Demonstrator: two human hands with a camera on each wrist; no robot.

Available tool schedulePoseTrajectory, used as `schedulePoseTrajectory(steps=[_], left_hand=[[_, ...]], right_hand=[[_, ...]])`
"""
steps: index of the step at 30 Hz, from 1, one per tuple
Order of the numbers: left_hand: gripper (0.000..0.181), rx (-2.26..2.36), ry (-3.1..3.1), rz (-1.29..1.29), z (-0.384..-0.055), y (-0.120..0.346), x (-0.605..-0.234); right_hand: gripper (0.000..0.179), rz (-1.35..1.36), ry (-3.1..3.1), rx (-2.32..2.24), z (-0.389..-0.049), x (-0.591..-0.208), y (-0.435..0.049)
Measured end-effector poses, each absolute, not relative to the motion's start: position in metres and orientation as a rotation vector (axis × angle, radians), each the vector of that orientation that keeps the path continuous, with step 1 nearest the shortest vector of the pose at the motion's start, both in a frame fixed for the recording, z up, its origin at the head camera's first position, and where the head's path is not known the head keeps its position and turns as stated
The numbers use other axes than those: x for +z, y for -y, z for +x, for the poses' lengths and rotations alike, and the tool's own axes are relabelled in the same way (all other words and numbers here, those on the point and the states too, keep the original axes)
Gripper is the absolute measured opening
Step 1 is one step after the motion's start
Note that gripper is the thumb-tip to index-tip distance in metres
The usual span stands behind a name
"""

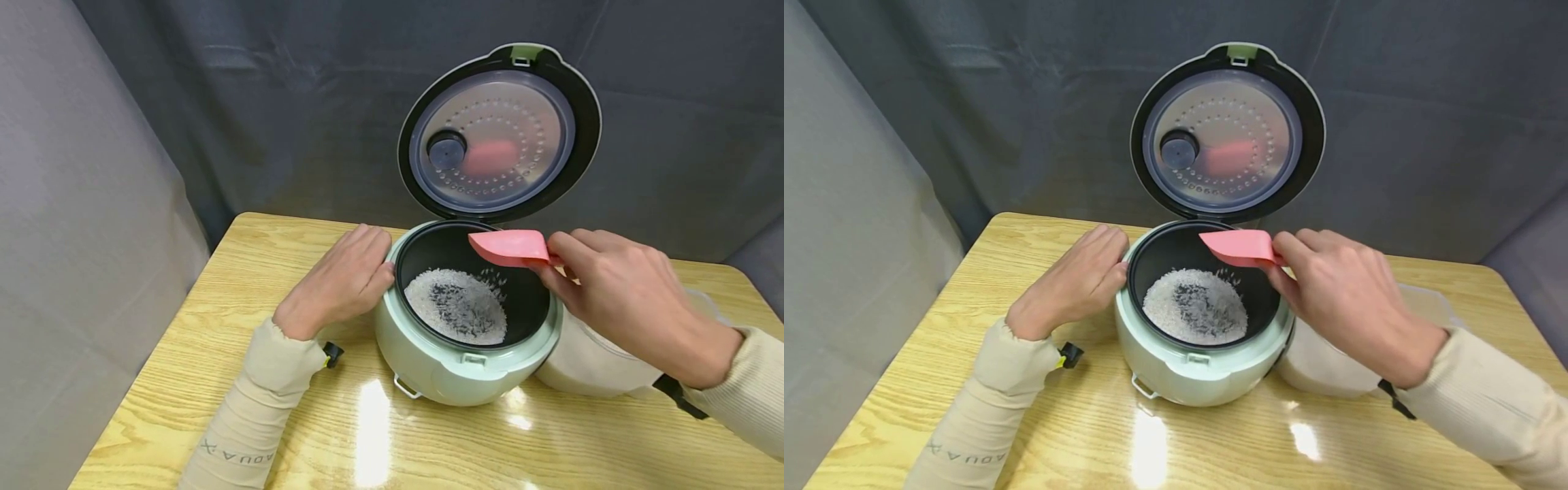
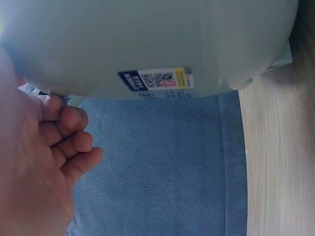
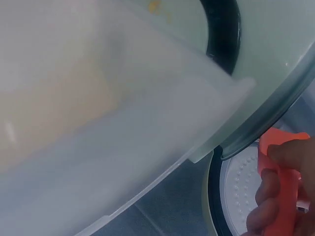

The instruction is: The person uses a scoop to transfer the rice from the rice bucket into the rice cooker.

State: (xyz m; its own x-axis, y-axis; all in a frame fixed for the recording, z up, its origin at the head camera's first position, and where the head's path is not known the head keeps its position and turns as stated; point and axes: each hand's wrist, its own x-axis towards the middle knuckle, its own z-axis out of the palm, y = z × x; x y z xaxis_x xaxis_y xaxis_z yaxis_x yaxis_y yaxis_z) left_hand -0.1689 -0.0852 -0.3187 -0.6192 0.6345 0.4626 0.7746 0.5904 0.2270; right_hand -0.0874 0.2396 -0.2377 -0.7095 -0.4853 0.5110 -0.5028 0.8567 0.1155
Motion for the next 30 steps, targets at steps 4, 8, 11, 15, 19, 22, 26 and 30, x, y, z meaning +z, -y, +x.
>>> schedulePoseTrajectory(steps=[4,8,11,15,19,22,26,30], left_hand=[[0.016,-0.589,2.484,-1.145,-0.169,0.085,-0.319],[0.016,-0.589,2.481,-1.147,-0.169,0.085,-0.319],[0.016,-0.589,2.48,-1.147,-0.169,0.085,-0.319],[0.016,-0.588,2.477,-1.147,-0.169,0.085,-0.319],[0.017,-0.585,2.47,-1.15,-0.169,0.085,-0.319],[0.016,-0.584,2.463,-1.156,-0.169,0.084,-0.319],[0.015,-0.586,2.457,-1.16,-0.169,0.084,-0.319],[0.015,-0.589,2.457,-1.158,-0.169,0.085,-0.32]], right_hand=[[0.025,0.726,2.483,0.049,-0.087,-0.237,-0.241],[0.022,0.724,2.478,0.057,-0.087,-0.237,-0.241],[0.021,0.719,2.484,0.054,-0.087,-0.237,-0.242],[0.021,0.721,2.478,0.051,-0.087,-0.237,-0.243],[0.021,0.728,2.462,0.041,-0.086,-0.234,-0.246],[0.019,0.726,2.46,0.036,-0.084,-0.234,-0.249],[0.019,0.714,2.448,0.038,-0.083,-0.233,-0.252],[0.02,0.699,2.433,0.039,-0.081,-0.232,-0.255]])
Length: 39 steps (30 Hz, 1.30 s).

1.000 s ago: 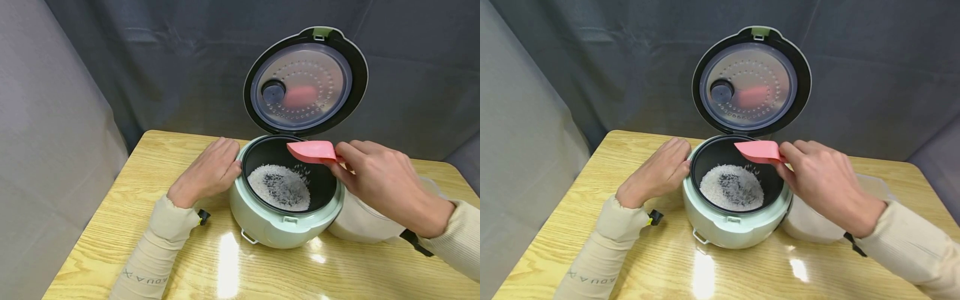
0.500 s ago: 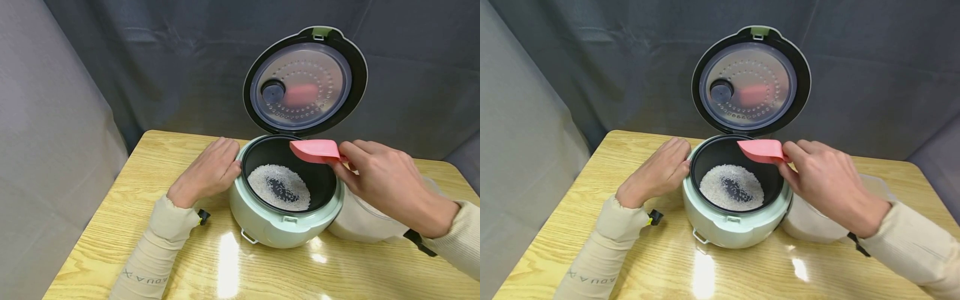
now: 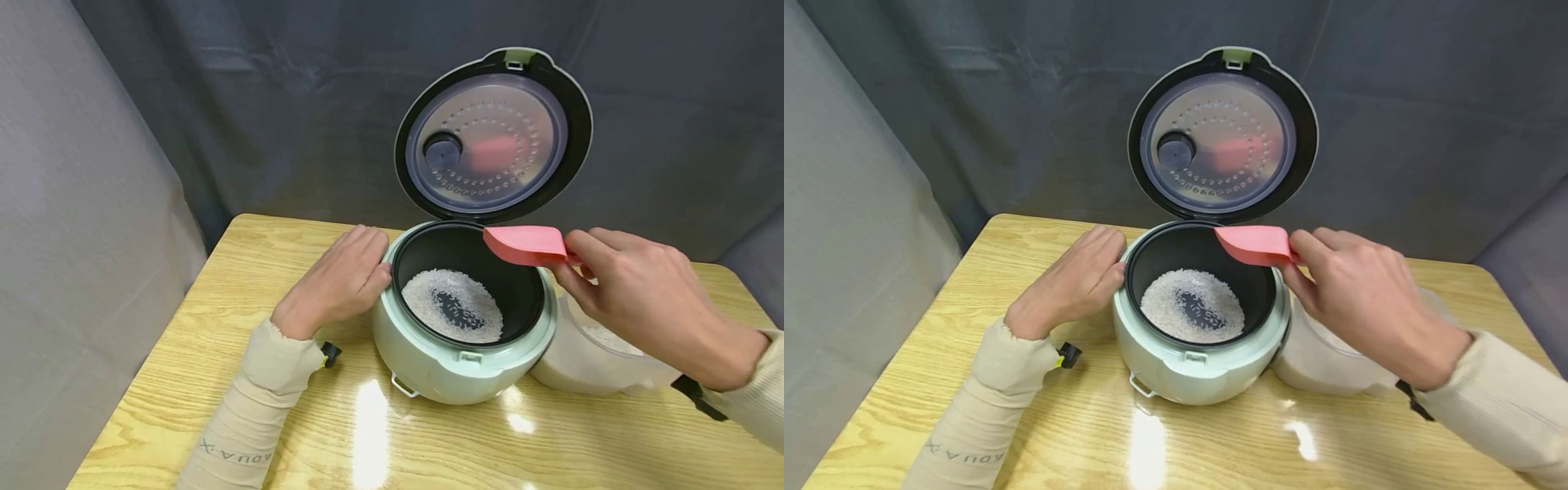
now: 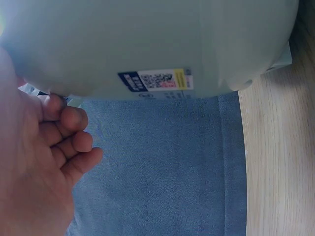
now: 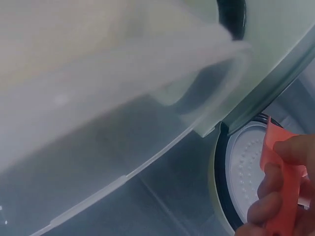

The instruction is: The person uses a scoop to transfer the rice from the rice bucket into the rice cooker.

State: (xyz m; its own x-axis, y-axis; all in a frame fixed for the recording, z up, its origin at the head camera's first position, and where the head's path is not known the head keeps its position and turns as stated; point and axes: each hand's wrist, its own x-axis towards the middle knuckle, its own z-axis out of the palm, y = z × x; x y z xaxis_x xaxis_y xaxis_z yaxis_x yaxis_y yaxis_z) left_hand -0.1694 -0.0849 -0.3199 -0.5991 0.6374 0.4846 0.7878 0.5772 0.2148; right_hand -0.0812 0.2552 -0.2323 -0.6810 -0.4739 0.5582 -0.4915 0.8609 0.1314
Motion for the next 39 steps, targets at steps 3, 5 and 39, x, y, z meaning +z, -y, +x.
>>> schedulePoseTrajectory(steps=[3,5,39], left_hand=[[0.015,-0.593,2.461,-1.156,-0.169,0.086,-0.32],[0.015,-0.594,2.462,-1.156,-0.169,0.086,-0.32],[0.015,-0.59,2.471,-1.157,-0.168,0.085,-0.317]], right_hand=[[0.019,0.691,2.432,0.029,-0.08,-0.232,-0.259],[0.019,0.684,2.431,0.03,-0.079,-0.233,-0.262],[0.032,0.315,2.504,0.14,-0.045,-0.254,-0.335]])
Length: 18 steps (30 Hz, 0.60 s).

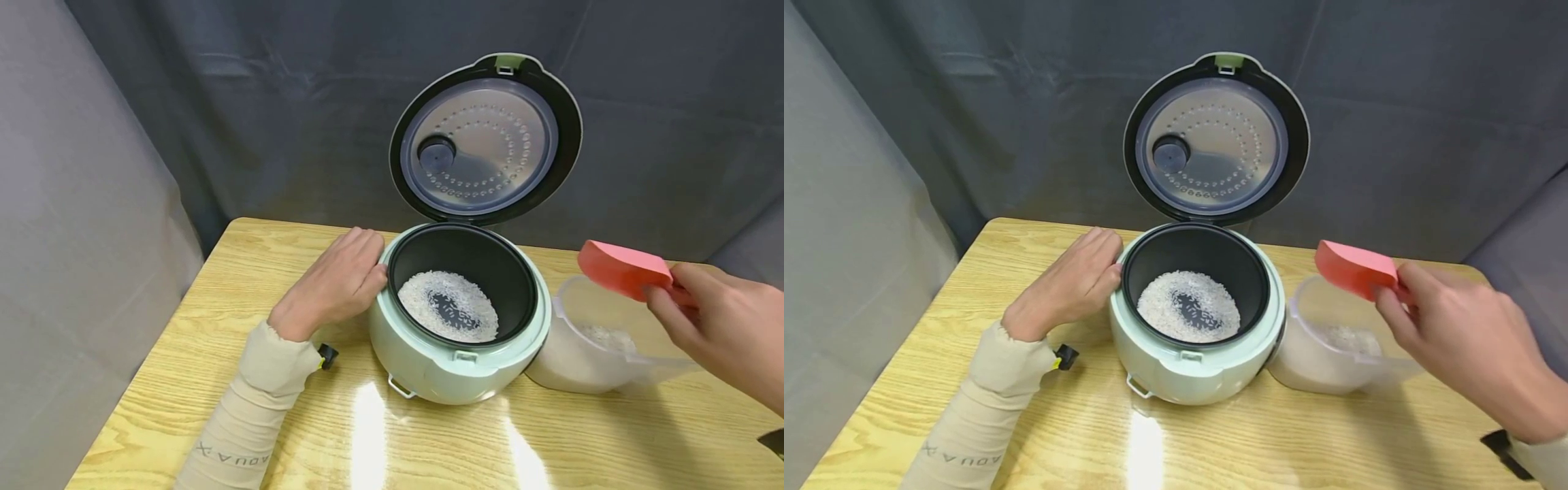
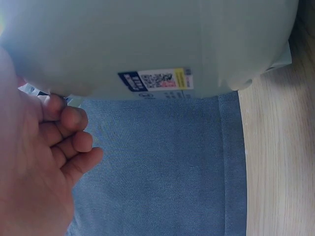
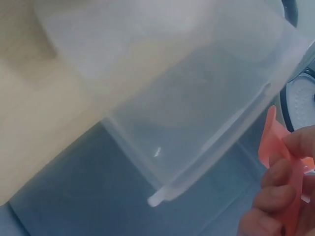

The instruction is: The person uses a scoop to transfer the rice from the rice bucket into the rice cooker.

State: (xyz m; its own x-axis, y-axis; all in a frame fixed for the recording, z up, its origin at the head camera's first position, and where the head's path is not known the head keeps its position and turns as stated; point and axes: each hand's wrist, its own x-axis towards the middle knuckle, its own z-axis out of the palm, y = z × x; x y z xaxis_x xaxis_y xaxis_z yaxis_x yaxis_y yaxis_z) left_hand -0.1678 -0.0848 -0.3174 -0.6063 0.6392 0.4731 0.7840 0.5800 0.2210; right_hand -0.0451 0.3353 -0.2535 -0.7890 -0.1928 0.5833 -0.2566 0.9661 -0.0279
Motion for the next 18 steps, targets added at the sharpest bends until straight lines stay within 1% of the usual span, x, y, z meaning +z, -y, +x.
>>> schedulePoseTrajectory(steps=[11,18], left_hand=[[0.015,-0.599,2.469,-1.155,-0.167,0.085,-0.317],[0.015,-0.609,2.485,-1.153,-0.168,0.085,-0.319]], right_hand=[[0.036,0.312,2.54,0.117,-0.038,-0.266,-0.352],[0.034,0.312,2.566,0.088,-0.035,-0.271,-0.356]])
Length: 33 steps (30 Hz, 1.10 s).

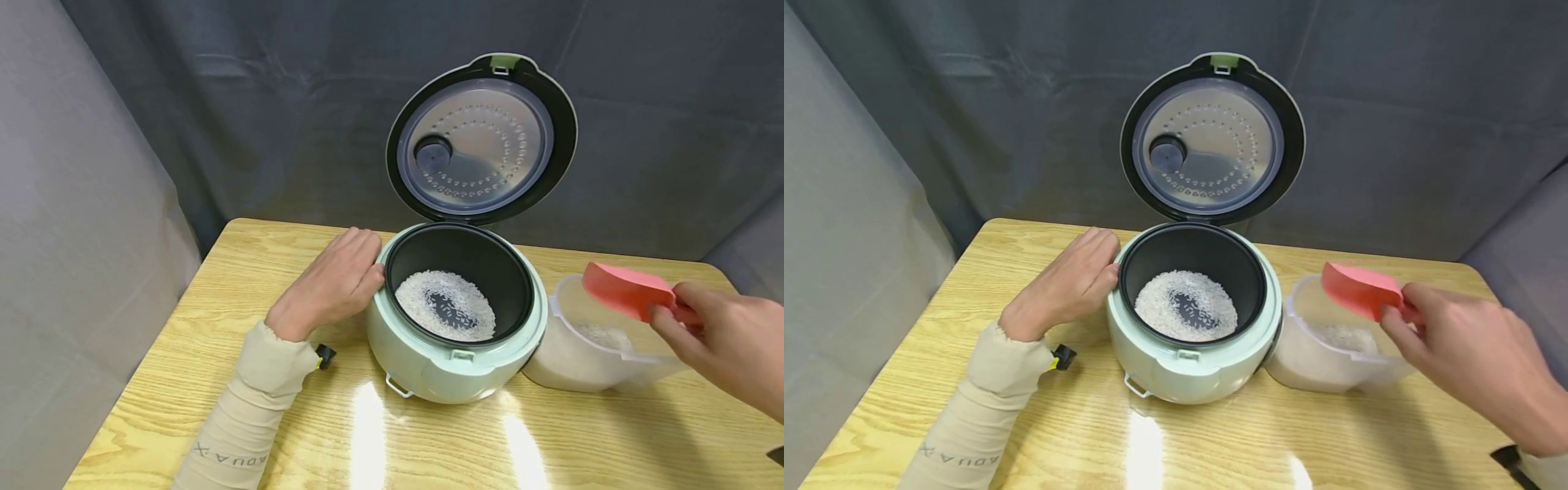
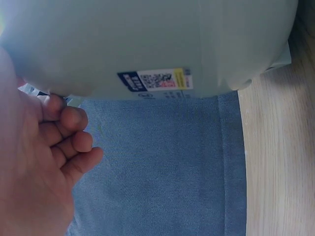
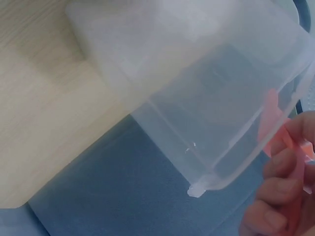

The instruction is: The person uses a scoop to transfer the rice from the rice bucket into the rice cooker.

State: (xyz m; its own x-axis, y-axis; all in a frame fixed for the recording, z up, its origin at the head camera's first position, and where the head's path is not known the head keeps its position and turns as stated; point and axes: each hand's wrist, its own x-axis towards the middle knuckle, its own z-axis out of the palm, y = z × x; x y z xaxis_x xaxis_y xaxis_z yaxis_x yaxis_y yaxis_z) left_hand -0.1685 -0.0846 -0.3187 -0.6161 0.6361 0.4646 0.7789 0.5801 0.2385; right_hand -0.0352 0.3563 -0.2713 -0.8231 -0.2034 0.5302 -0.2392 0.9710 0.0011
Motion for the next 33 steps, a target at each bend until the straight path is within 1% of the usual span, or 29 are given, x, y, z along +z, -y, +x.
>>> schedulePoseTrajectory(steps=[16,24,30,33], left_hand=[[0.015,-0.608,2.484,-1.146,-0.168,0.087,-0.318],[0.016,-0.608,2.486,-1.145,-0.169,0.088,-0.318],[0.016,-0.614,2.464,-1.152,-0.169,0.087,-0.318],[0.015,-0.616,2.469,-1.147,-0.169,0.088,-0.318]], right_hand=[[0.037,0.32,2.759,-0.093,-0.042,-0.268,-0.359],[0.044,0.338,2.921,-0.196,-0.048,-0.263,-0.358],[0.038,0.258,3.177,-0.271,-0.055,-0.253,-0.353],[0.035,0.271,3.252,-0.32,-0.061,-0.25,-0.351]])
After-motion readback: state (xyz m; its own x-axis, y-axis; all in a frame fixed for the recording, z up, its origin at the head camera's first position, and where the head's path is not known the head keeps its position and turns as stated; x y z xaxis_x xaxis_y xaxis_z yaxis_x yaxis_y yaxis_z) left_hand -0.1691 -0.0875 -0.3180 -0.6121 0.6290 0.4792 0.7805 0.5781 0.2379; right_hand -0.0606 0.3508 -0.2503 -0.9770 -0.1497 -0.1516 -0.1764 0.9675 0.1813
